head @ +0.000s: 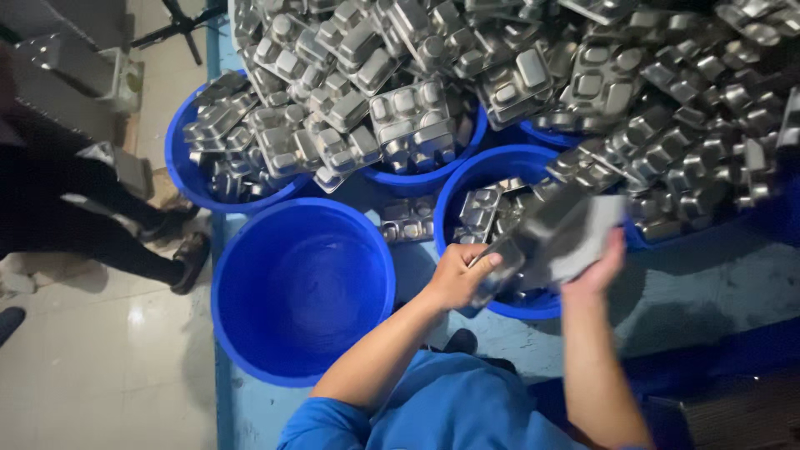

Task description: The person repeatedly picks up stainless steel compartment trays from a blue tub, wipes each tray with a white cloth, and places the cleaned trays into a stack on a nearby surface. The process is continuous and repetitive throughout the clip.

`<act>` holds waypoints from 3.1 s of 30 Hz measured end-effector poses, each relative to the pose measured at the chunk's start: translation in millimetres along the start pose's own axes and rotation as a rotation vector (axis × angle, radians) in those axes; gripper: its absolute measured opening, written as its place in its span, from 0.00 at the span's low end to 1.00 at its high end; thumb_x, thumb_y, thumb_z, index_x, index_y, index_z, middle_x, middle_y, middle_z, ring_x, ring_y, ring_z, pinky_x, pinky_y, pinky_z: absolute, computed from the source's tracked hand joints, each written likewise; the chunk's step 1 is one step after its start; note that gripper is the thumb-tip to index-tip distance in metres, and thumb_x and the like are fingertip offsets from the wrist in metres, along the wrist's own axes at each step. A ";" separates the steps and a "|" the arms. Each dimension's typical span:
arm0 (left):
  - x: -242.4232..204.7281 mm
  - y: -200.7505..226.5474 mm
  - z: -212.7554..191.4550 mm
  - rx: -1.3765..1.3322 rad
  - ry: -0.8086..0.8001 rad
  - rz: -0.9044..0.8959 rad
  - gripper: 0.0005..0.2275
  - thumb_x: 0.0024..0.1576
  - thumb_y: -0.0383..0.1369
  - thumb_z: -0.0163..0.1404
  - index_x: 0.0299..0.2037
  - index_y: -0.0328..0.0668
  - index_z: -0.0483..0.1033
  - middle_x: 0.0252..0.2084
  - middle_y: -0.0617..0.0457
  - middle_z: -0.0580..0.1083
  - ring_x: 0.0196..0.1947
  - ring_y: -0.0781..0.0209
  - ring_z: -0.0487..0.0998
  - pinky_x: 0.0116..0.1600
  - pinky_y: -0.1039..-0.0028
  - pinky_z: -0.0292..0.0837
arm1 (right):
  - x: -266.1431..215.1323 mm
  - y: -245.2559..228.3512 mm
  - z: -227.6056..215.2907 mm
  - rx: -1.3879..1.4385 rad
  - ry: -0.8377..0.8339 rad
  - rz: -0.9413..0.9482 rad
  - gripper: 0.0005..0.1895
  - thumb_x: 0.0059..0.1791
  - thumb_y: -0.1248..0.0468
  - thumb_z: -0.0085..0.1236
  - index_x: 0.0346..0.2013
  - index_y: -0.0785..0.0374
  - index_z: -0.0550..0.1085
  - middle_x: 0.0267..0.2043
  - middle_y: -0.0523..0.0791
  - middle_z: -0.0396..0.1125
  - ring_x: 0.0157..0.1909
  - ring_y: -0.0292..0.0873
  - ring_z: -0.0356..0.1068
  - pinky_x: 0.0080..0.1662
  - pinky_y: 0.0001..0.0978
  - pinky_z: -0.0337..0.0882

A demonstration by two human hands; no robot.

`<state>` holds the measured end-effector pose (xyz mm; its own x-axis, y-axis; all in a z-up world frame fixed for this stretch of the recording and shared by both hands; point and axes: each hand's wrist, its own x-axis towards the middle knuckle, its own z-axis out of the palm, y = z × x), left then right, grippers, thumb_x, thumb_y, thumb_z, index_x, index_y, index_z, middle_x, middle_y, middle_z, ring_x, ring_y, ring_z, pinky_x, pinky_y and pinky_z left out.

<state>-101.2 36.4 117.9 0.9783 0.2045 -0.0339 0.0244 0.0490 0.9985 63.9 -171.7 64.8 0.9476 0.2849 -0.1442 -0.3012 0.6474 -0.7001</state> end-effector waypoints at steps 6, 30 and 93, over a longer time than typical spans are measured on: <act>14.1 -8.9 11.0 0.418 0.184 0.263 0.14 0.60 0.42 0.53 0.34 0.36 0.77 0.29 0.41 0.75 0.29 0.44 0.77 0.34 0.61 0.68 | -85.8 84.3 14.0 -0.136 -0.184 0.365 0.37 0.46 0.44 0.51 0.70 0.42 0.59 0.65 0.37 0.63 0.62 0.42 0.66 0.56 0.44 0.68; 20.2 -127.5 -29.1 -1.119 0.478 -0.354 0.26 0.50 0.40 0.52 0.61 0.57 0.62 0.55 0.51 0.72 0.52 0.50 0.74 0.56 0.51 0.68 | -9.8 72.3 10.0 -0.445 0.147 0.140 0.17 0.46 0.71 0.60 0.50 0.65 0.74 0.47 0.46 0.73 0.44 0.44 0.75 0.44 0.38 0.78; 64.1 -107.4 -5.9 -0.666 0.415 0.139 0.22 0.58 0.38 0.57 0.59 0.34 0.69 0.48 0.49 0.73 0.47 0.58 0.72 0.54 0.66 0.70 | -45.9 36.7 167.2 -1.582 -0.750 -0.619 0.28 0.46 0.44 0.53 0.43 0.69 0.73 0.45 0.56 0.68 0.50 0.62 0.67 0.50 0.52 0.67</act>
<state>-42.3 50.0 8.3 0.8035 0.5927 -0.0555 -0.3483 0.5436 0.7637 -8.4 -42.8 162.7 0.4978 0.7947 0.3472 0.8118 -0.2861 -0.5091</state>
